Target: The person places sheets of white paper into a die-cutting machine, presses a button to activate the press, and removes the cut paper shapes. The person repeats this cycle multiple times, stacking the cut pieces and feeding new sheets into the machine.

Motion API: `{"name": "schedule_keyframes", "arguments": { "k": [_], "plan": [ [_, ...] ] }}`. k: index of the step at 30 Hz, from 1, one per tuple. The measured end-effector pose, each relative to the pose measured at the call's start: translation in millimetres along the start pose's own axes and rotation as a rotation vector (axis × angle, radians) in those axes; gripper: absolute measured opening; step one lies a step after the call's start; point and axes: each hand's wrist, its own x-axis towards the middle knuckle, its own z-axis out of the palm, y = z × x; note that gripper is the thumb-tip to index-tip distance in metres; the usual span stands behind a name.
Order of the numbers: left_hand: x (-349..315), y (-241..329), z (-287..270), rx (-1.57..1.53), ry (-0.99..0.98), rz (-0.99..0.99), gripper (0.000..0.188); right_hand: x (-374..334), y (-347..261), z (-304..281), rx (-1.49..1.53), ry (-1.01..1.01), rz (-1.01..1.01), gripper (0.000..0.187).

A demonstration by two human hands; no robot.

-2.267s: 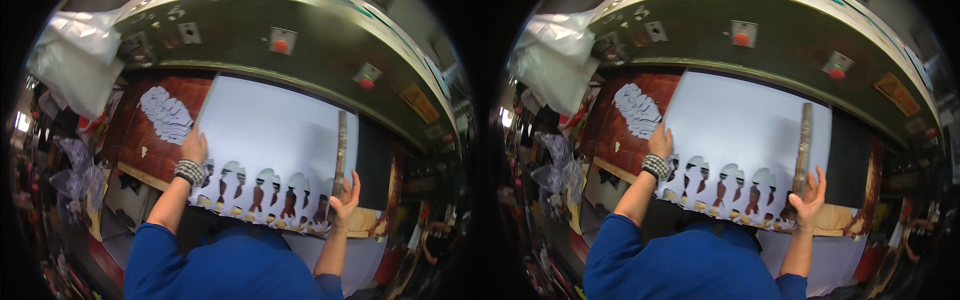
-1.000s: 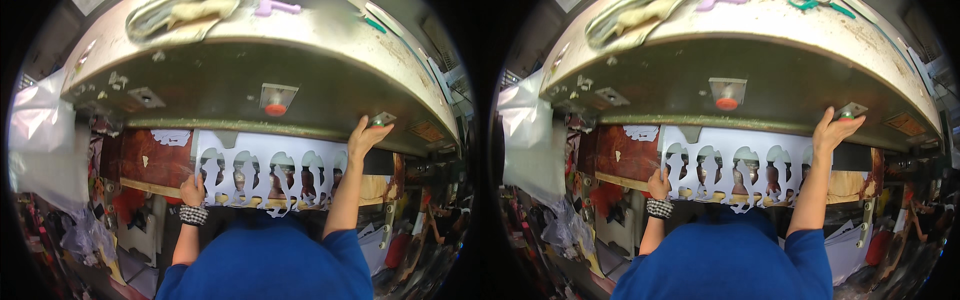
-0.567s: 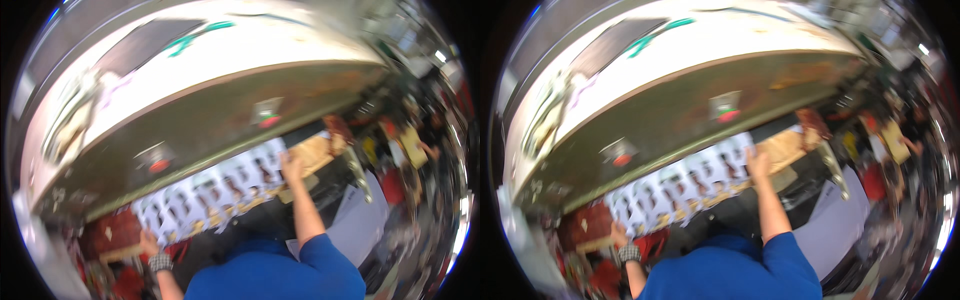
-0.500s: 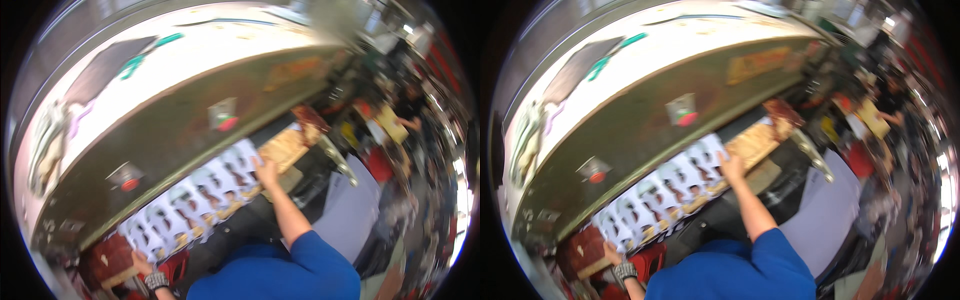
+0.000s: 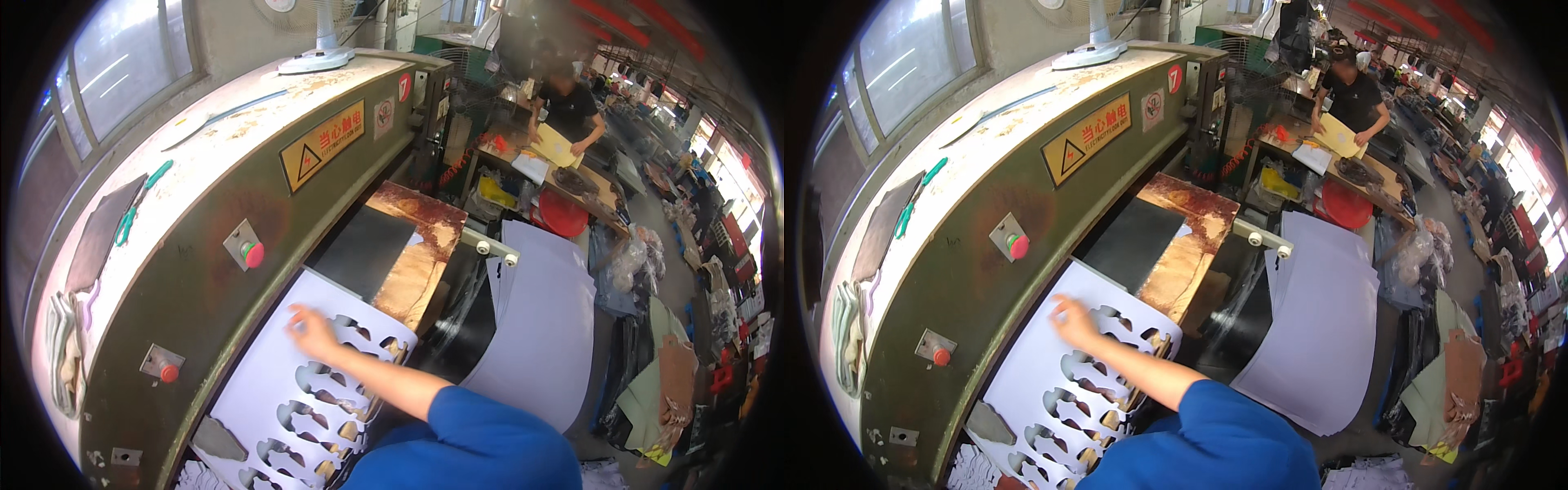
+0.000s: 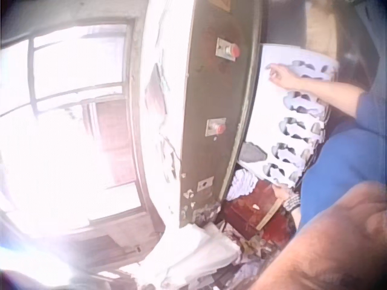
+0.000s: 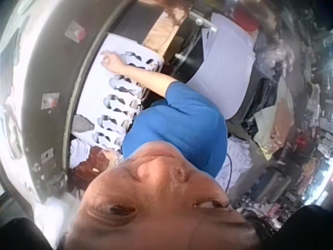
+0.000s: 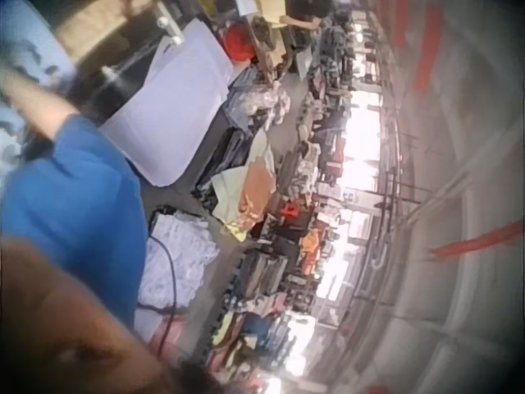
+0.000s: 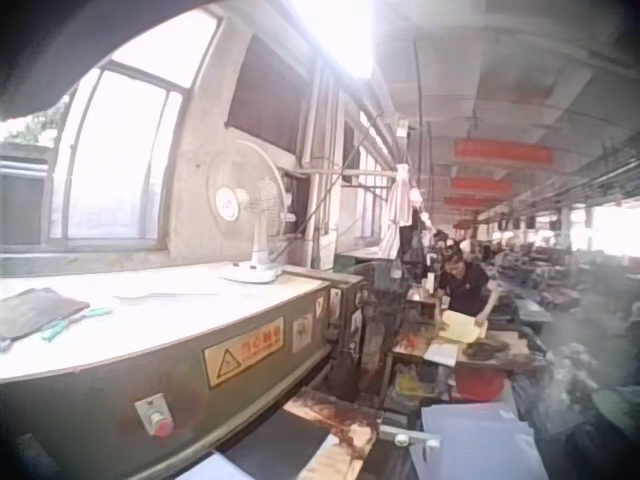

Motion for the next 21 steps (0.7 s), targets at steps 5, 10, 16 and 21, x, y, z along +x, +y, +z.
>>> {"name": "schedule_keyframes", "arguments": {
  "k": [5,10,16,21],
  "plan": [
    [-47,7,-18,0.047,-0.026,-0.049,0.028,-114,-88,98,0.038,-0.880,-0.058,0.091],
    [-104,-1,-42,0.083,-0.048,-0.111,0.029,-211,-102,113,-0.175,-1.030,-0.329,0.105],
    [-143,7,-75,0.094,-0.100,-0.096,0.027,-224,-96,107,0.048,-0.824,-0.177,0.090],
    [-136,27,-87,0.149,-0.184,-0.043,0.020,-145,-97,51,0.647,-0.973,0.199,0.100]
  ]
}}
